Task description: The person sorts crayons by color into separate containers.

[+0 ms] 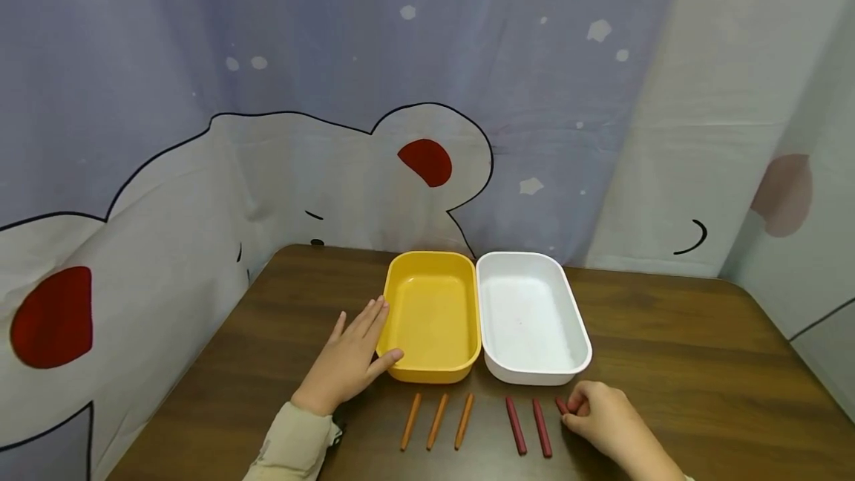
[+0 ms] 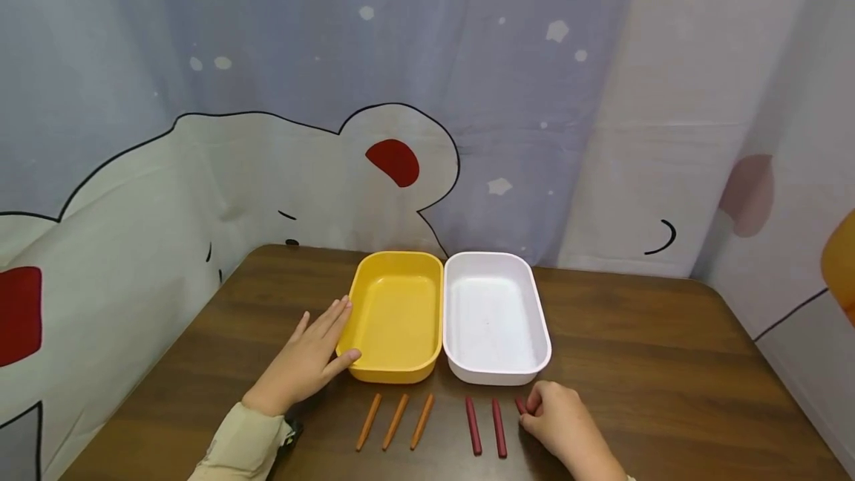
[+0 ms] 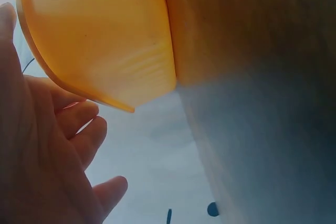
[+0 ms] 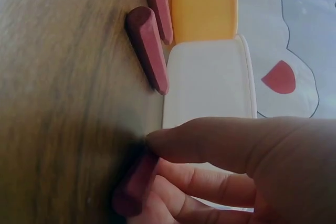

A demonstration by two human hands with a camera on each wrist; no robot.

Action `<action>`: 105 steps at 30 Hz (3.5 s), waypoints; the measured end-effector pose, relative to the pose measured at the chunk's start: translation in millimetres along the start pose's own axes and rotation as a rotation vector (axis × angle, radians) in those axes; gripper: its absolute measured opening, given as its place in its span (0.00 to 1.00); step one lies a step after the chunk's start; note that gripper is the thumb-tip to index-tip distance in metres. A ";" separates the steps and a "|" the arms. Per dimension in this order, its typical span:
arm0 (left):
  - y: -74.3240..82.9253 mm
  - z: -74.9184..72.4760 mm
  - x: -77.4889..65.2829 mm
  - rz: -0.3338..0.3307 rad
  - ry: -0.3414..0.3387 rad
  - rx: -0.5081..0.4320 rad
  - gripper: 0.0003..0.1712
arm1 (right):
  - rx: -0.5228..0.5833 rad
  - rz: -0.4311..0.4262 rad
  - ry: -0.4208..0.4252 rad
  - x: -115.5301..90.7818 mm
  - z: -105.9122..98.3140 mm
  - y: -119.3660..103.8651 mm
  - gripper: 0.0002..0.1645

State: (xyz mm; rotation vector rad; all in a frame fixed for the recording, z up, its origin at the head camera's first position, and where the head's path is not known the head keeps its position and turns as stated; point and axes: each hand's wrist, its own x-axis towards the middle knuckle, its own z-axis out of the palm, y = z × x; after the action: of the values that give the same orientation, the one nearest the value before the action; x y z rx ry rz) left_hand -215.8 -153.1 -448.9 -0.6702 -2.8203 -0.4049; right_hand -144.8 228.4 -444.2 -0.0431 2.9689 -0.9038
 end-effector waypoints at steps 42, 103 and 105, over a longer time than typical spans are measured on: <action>0.2 2.7 1.0 0.026 -0.036 -0.039 0.48 | 0.374 -0.232 -0.122 3.5 -24.5 -15.8 0.10; -0.5 2.7 1.1 0.004 -0.069 -0.064 0.49 | 0.411 -0.064 0.028 117.3 10.7 -66.2 0.12; -0.2 2.8 0.8 0.007 -0.066 -0.064 0.49 | 0.405 -0.085 0.041 112.2 6.9 -67.3 0.12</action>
State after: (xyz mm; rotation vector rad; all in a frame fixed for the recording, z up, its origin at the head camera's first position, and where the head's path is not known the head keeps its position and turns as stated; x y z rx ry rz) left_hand -216.9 -152.1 -451.4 -0.7190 -2.8769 -0.4820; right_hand -255.6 164.5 -415.5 -0.1400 2.7740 -1.5118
